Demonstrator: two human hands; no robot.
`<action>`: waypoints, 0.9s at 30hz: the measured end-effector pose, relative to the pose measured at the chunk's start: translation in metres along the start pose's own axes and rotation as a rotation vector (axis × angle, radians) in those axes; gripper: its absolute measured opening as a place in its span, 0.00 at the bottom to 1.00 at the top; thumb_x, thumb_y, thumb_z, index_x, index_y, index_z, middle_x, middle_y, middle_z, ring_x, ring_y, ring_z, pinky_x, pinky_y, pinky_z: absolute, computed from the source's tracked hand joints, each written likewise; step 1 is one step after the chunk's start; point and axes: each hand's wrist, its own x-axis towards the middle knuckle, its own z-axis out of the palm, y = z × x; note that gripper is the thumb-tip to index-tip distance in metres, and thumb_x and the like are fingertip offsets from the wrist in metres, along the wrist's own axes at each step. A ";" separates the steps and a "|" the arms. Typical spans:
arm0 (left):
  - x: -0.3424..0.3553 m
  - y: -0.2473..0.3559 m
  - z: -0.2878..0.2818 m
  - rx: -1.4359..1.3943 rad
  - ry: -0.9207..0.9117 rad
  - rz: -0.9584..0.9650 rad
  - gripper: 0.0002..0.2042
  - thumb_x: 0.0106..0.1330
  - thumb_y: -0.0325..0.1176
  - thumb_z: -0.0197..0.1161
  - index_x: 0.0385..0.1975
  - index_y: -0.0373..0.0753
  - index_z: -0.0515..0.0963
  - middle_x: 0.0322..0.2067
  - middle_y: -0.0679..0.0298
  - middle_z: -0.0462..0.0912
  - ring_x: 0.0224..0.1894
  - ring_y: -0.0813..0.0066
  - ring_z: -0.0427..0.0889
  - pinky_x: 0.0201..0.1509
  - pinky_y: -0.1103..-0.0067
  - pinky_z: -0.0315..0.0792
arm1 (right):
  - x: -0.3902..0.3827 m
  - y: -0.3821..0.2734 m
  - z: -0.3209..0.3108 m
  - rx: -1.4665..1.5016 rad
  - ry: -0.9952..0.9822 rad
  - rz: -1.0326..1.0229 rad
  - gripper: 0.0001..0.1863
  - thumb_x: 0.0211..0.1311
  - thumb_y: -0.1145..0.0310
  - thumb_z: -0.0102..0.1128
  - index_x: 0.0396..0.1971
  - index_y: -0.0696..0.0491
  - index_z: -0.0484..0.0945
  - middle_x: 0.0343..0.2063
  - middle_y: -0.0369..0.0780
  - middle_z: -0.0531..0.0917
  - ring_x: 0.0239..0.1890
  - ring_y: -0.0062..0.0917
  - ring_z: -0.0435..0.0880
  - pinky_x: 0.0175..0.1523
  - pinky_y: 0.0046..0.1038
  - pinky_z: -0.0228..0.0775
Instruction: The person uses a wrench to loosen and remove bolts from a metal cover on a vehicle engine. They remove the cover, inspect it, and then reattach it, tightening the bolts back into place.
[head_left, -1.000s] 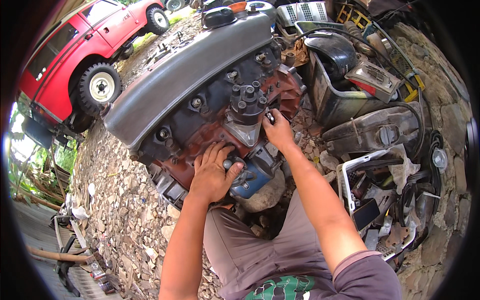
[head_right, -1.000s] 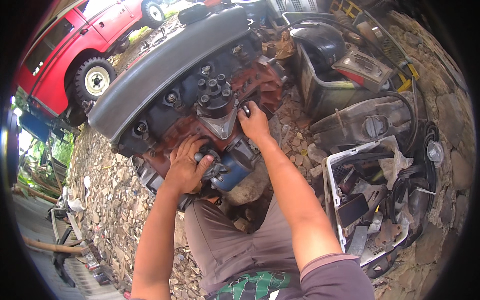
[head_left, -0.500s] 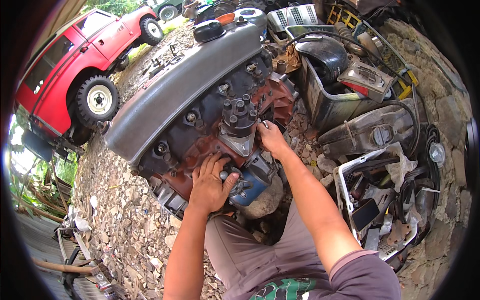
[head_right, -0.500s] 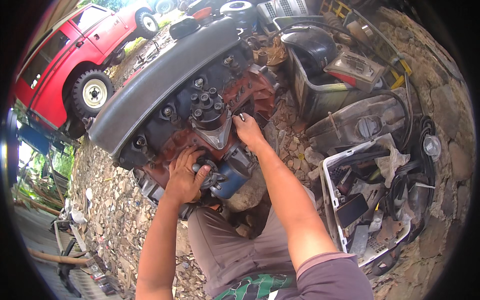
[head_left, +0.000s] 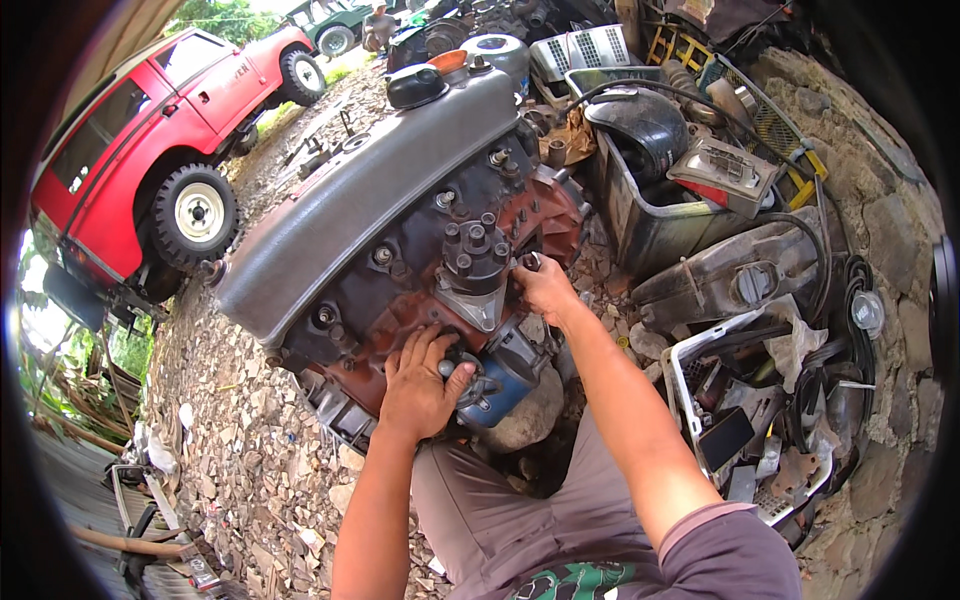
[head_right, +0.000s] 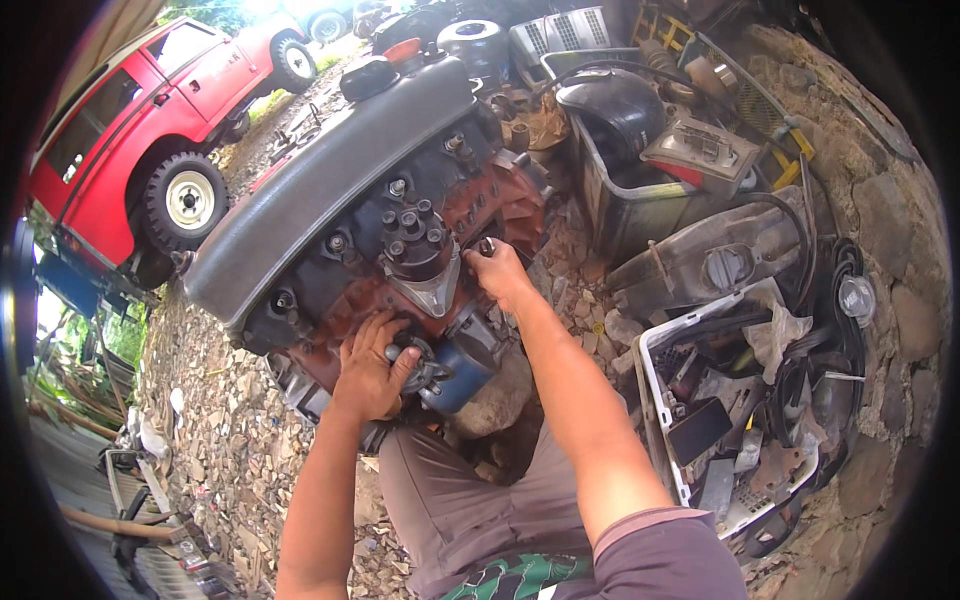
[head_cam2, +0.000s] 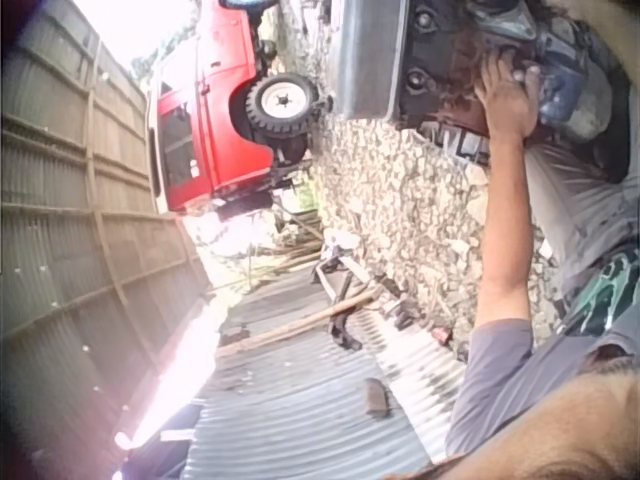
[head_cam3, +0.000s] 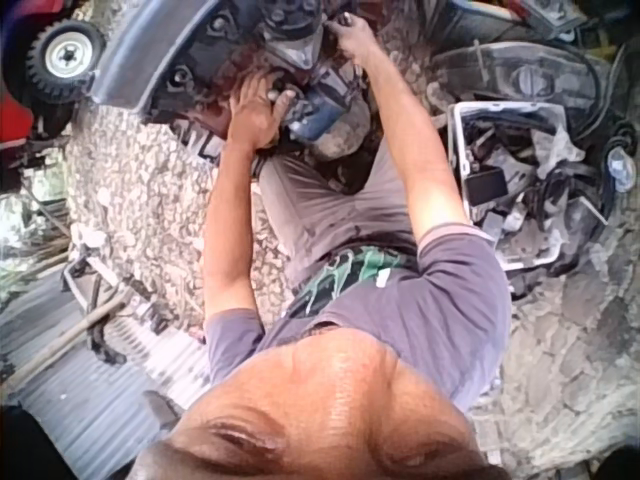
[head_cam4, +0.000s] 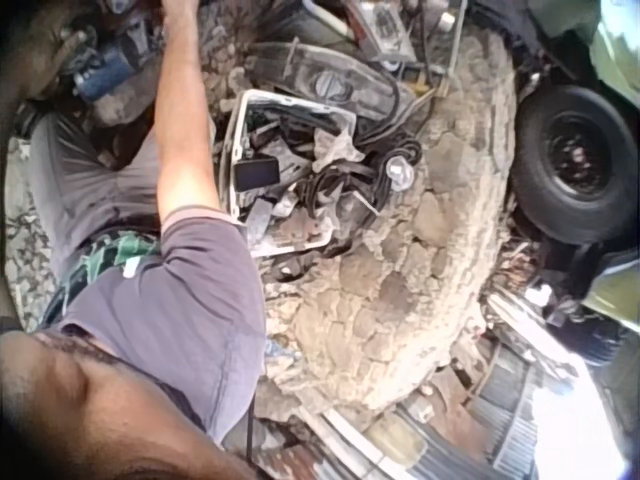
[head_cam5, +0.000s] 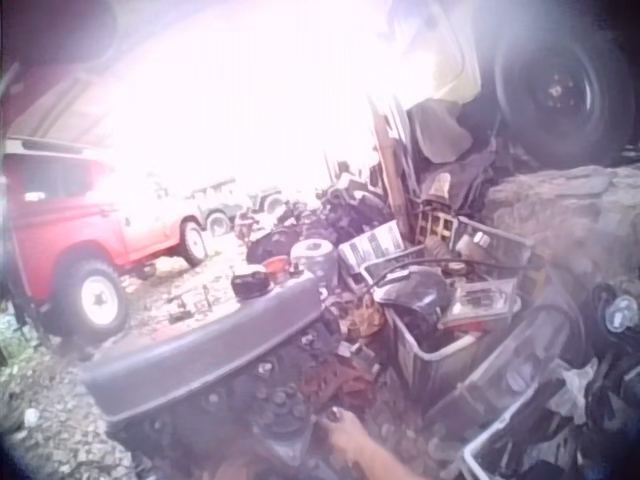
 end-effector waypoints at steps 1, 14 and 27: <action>0.000 0.001 0.000 -0.005 -0.002 0.000 0.28 0.68 0.57 0.48 0.60 0.45 0.66 0.65 0.55 0.62 0.69 0.57 0.56 0.68 0.57 0.48 | 0.000 0.001 0.001 -0.017 -0.002 0.016 0.10 0.65 0.63 0.55 0.27 0.52 0.73 0.16 0.32 0.71 0.11 0.16 0.63 0.13 0.23 0.48; -0.001 -0.002 0.001 -0.002 0.032 0.009 0.28 0.68 0.58 0.47 0.59 0.44 0.67 0.64 0.55 0.63 0.69 0.57 0.57 0.67 0.57 0.49 | 0.005 0.018 0.013 0.069 0.160 -0.089 0.10 0.59 0.64 0.54 0.29 0.56 0.72 0.17 0.37 0.72 0.16 0.25 0.70 0.20 0.30 0.60; 0.001 0.008 0.001 -0.011 -0.003 -0.027 0.28 0.69 0.57 0.46 0.59 0.43 0.67 0.65 0.56 0.62 0.69 0.59 0.56 0.69 0.59 0.48 | 0.004 0.028 0.017 -0.226 0.290 -0.117 0.21 0.66 0.58 0.52 0.43 0.64 0.73 0.32 0.49 0.81 0.30 0.36 0.81 0.34 0.37 0.69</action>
